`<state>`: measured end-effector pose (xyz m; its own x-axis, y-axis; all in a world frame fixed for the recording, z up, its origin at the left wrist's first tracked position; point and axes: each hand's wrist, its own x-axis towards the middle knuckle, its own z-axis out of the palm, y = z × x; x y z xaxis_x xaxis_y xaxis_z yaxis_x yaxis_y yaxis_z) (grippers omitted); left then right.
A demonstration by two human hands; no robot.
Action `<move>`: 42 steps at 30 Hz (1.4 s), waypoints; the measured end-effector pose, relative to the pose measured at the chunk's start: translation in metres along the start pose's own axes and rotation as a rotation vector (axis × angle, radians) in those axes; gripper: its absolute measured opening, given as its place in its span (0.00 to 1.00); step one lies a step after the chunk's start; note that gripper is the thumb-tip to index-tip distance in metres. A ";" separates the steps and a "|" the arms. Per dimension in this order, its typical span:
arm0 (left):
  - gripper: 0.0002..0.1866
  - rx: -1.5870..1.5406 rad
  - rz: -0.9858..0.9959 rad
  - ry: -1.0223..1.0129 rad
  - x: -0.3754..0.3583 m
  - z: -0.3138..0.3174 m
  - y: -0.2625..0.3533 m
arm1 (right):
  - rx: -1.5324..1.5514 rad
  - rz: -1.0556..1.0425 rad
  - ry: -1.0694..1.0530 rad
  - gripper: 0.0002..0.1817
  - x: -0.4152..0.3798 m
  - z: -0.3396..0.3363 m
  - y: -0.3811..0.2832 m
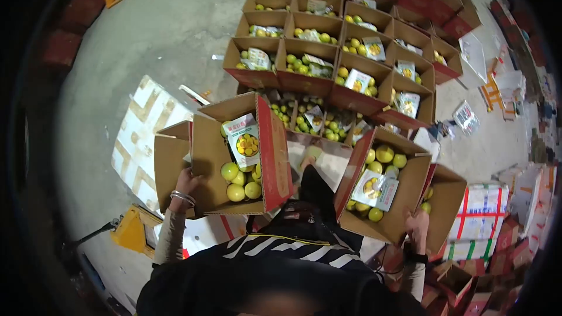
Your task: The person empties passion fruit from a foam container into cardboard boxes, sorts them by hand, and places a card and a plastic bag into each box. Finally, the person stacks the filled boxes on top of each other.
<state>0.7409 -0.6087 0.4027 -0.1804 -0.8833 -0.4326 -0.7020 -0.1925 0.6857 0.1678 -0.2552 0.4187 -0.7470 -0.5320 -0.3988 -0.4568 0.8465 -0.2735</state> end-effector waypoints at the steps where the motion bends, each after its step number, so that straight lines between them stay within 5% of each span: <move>1: 0.16 -0.064 -0.004 0.012 0.004 -0.008 0.025 | -0.075 0.085 -0.061 0.21 0.010 0.002 -0.006; 3: 0.13 0.003 -0.127 -0.033 0.012 -0.032 0.067 | 0.141 0.040 -0.117 0.16 0.022 0.009 -0.021; 6: 0.13 -0.053 -0.025 0.167 0.013 -0.056 0.136 | 0.322 0.004 -0.102 0.18 0.060 0.035 -0.036; 9: 0.12 -0.011 -0.085 0.072 0.041 -0.091 0.147 | 0.270 0.268 -0.166 0.20 0.058 0.043 -0.061; 11: 0.13 -0.070 -0.142 0.054 0.048 -0.111 0.168 | 0.459 0.102 0.009 0.20 0.057 0.060 -0.067; 16: 0.12 -0.087 -0.114 0.159 0.092 -0.173 0.191 | 0.479 0.210 -0.025 0.19 0.059 0.079 -0.103; 20: 0.12 -0.138 -0.146 0.209 0.142 -0.234 0.181 | 0.403 0.176 0.074 0.18 0.036 0.112 -0.159; 24: 0.13 -0.093 -0.144 0.170 0.201 -0.291 0.153 | 0.294 0.364 0.028 0.21 0.005 0.162 -0.203; 26: 0.13 -0.129 -0.145 0.125 0.231 -0.318 0.131 | 0.234 0.384 0.194 0.22 -0.021 0.181 -0.239; 30: 0.12 -0.030 -0.045 0.086 0.289 -0.361 0.127 | 0.347 0.437 0.155 0.21 -0.077 0.218 -0.283; 34: 0.13 0.049 0.034 0.027 0.356 -0.389 0.119 | 0.779 0.438 0.217 0.16 -0.137 0.277 -0.327; 36: 0.15 0.216 0.088 -0.017 0.400 -0.406 0.102 | 0.831 0.675 0.027 0.17 -0.151 0.264 -0.369; 37: 0.16 0.321 0.097 -0.056 0.414 -0.413 0.096 | 0.873 0.644 0.110 0.16 -0.159 0.276 -0.370; 39: 0.16 0.196 0.108 0.013 0.428 -0.416 0.094 | 1.006 0.599 0.342 0.15 -0.152 0.295 -0.404; 42: 0.15 0.042 0.077 0.022 0.447 -0.425 0.097 | 0.929 0.818 0.135 0.14 -0.159 0.287 -0.435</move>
<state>0.8851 -1.2039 0.5251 -0.2198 -0.9041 -0.3665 -0.7147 -0.1065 0.6913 0.6242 -0.5456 0.3497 -0.7197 0.1964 -0.6660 0.6389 0.5627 -0.5245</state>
